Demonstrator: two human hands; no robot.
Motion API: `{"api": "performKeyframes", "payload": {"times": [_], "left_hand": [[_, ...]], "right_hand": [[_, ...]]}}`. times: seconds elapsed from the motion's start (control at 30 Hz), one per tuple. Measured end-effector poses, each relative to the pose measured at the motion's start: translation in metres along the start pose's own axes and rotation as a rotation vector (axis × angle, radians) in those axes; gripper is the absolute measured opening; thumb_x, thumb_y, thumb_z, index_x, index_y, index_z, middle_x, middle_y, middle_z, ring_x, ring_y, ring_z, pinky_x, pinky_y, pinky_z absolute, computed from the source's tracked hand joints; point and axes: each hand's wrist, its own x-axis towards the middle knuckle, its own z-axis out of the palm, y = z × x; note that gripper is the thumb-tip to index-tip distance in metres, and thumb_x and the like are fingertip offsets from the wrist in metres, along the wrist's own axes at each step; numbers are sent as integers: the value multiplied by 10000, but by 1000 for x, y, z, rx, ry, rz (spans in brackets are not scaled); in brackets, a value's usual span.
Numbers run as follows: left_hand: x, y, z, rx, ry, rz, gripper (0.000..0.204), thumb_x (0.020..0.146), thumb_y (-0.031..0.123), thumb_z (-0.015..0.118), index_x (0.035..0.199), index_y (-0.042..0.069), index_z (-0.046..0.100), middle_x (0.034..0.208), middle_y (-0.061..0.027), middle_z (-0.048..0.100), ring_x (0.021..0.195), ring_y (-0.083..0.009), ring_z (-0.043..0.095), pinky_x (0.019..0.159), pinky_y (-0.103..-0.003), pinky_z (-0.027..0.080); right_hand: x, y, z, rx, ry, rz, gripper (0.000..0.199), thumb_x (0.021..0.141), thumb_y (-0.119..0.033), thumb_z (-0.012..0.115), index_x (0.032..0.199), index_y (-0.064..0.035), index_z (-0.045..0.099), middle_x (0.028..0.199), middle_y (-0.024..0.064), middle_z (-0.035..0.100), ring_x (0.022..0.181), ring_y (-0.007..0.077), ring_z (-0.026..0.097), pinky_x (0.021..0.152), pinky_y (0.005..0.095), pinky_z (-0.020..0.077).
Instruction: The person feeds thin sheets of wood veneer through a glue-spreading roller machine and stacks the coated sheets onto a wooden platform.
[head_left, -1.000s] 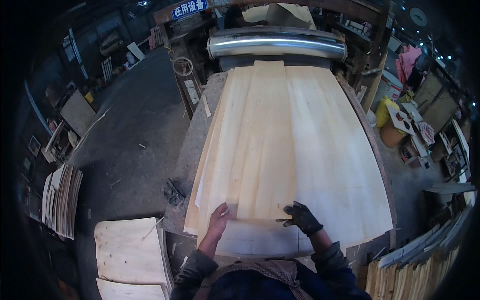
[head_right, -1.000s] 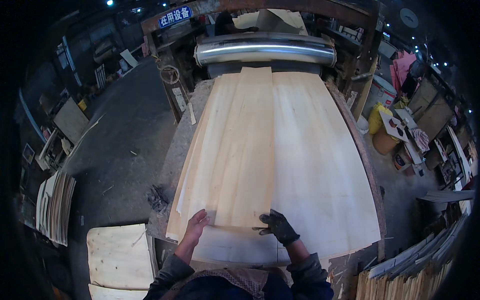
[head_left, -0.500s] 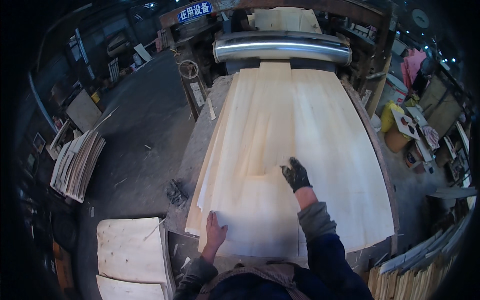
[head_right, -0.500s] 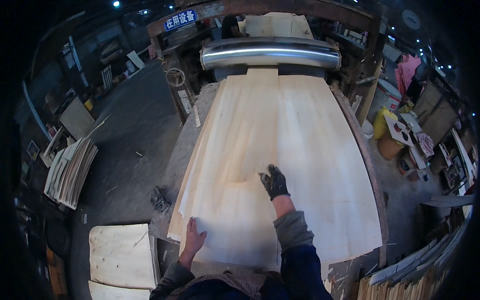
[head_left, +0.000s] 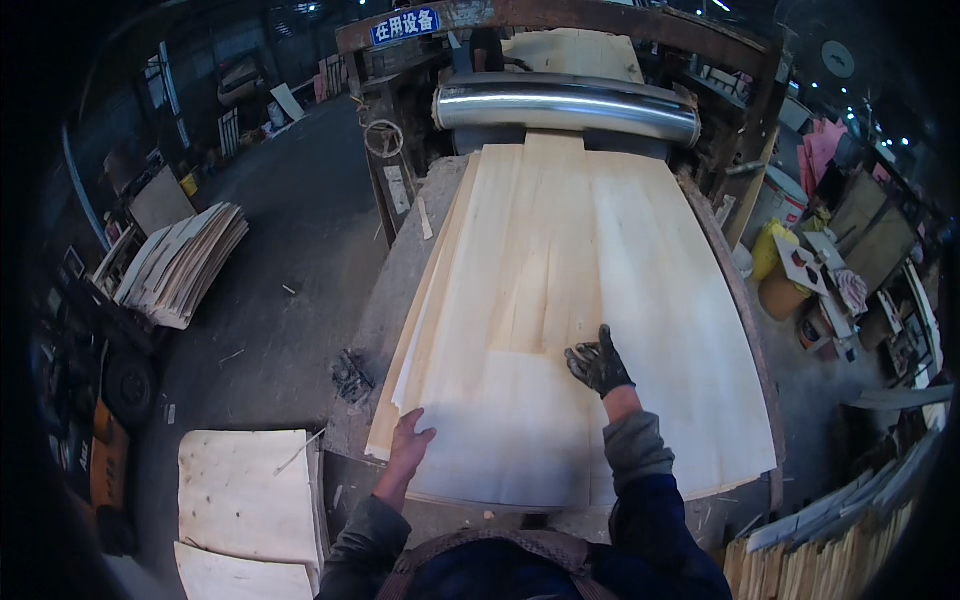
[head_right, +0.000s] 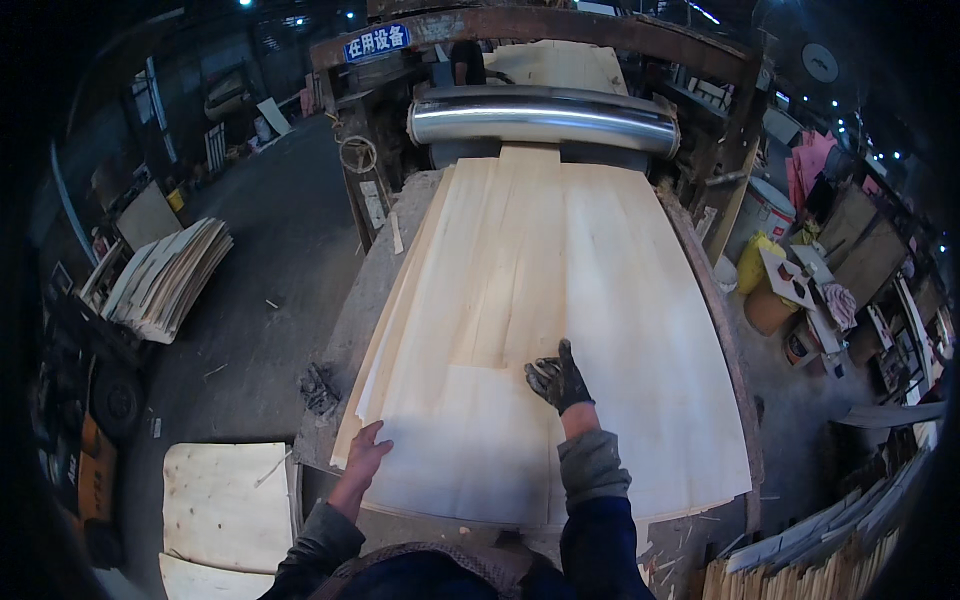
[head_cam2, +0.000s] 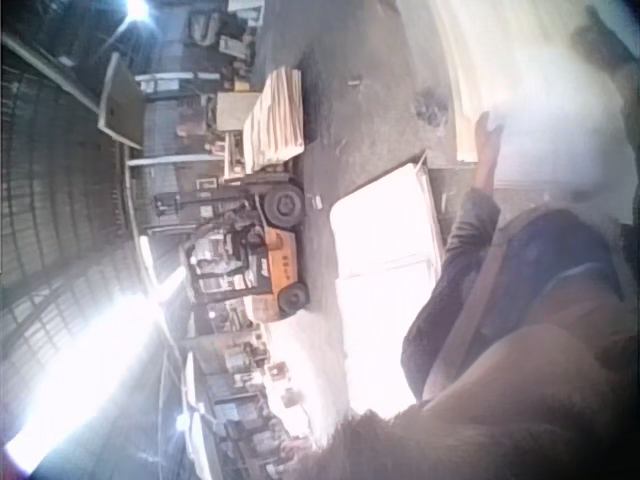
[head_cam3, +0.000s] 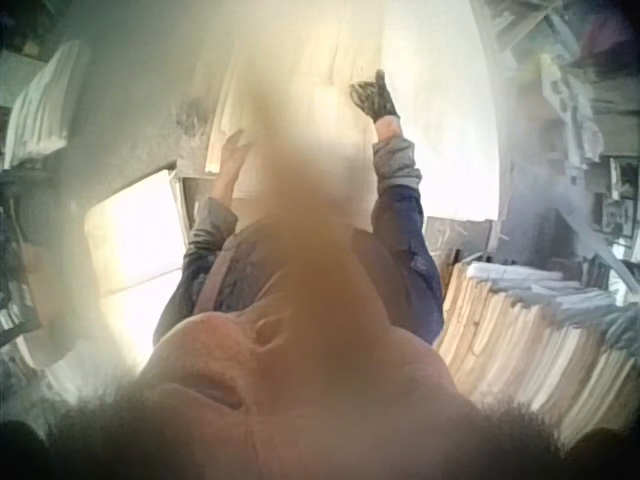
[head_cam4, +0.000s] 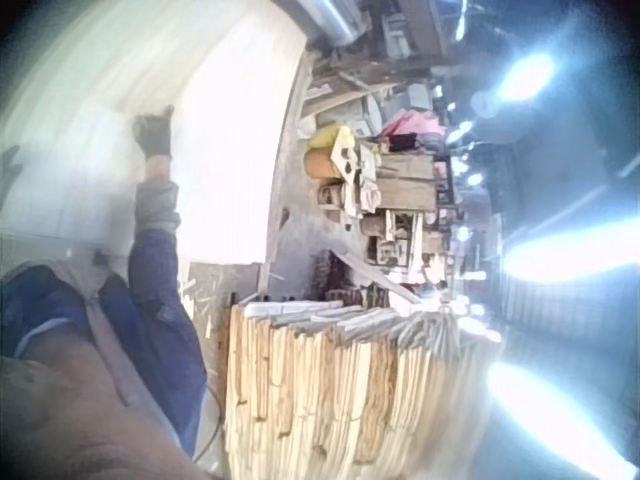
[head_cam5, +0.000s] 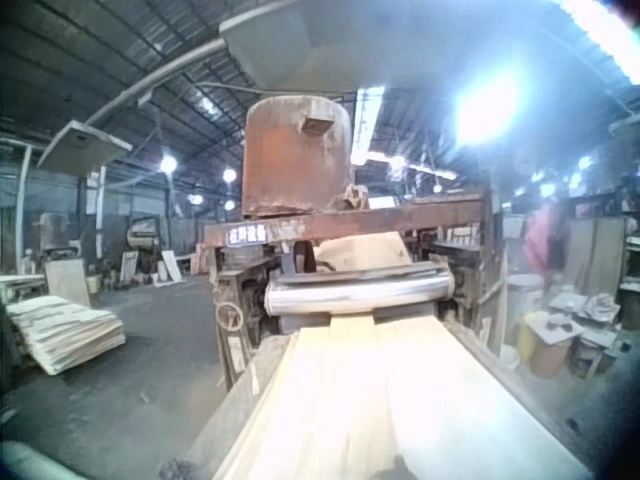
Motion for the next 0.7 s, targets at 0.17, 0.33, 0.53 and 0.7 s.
{"api": "performKeyframes", "payload": {"times": [0.17,0.33,0.53,0.7], "left_hand": [[8,11,4,9,33,-7,463,697,69,638,1135,-16,513,1152,-181,492,1085,-282,474,942,-343,361],[13,33,13,369,179,304,542,731,57,617,1228,-12,411,1181,-167,482,1083,-271,475,934,-340,368],[57,55,9,-612,43,-117,500,848,214,523,1272,21,341,1213,-170,456,1091,-300,472,934,-381,379],[60,93,58,-1084,-536,-442,545,889,395,424,1289,40,315,1241,-190,432,1124,-332,445,939,-437,370]], "right_hand": [[8,-22,40,-521,-8,-238,366,741,-375,680,961,-116,543,584,42,505,568,229,602,487,341,515],[-40,32,82,-317,-504,-486,408,913,-312,368,1209,-50,471,824,141,623,629,312,626,568,389,527],[-117,15,81,180,-253,-137,589,835,-412,542,972,153,446,612,96,503,400,154,427,415,220,391],[-195,-48,59,544,-543,-54,346,862,-367,514,901,-24,528,529,-14,417,395,41,365,377,143,328]]}}
